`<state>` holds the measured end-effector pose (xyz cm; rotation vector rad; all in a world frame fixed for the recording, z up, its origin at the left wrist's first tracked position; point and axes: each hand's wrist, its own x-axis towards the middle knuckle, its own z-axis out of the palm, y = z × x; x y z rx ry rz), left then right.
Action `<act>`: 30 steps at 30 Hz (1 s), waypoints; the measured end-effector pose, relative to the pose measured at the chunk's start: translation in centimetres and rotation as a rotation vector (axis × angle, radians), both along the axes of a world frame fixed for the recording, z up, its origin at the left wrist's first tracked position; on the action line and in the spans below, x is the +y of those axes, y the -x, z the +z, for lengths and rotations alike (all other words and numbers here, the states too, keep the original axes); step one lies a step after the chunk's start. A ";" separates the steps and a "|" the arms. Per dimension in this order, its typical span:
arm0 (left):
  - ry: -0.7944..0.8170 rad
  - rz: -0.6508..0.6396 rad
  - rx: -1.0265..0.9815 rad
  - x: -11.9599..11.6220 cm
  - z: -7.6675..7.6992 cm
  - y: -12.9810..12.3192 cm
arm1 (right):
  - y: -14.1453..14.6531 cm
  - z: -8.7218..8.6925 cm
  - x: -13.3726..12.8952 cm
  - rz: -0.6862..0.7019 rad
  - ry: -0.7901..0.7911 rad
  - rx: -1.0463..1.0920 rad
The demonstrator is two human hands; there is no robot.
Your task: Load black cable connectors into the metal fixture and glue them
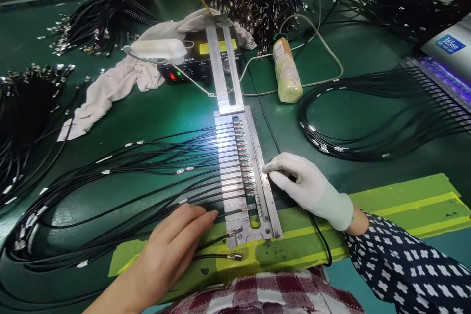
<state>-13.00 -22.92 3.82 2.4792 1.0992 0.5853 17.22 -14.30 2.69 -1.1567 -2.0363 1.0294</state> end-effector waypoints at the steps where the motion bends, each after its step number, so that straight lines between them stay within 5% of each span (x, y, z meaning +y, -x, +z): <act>1: 0.018 -0.026 0.024 0.5 0.2 -0.1 | 0.0 0.1 0.0 0.001 0.007 -0.002; 7: 0.060 -0.080 0.085 2.2 0.4 -0.6 | 0.1 0.1 0.2 0.000 0.022 -0.009; 21: 0.167 -0.134 0.085 2.1 -1.2 -0.5 | -0.1 -0.1 0.3 -0.003 0.047 -0.037; 26: 0.029 0.022 0.189 0.9 -1.2 -0.8 | -0.2 -0.3 0.6 0.004 0.016 -0.026; 30: -0.070 0.010 0.303 0.4 -1.1 -1.2 | -0.1 -0.2 0.7 0.000 0.013 -0.027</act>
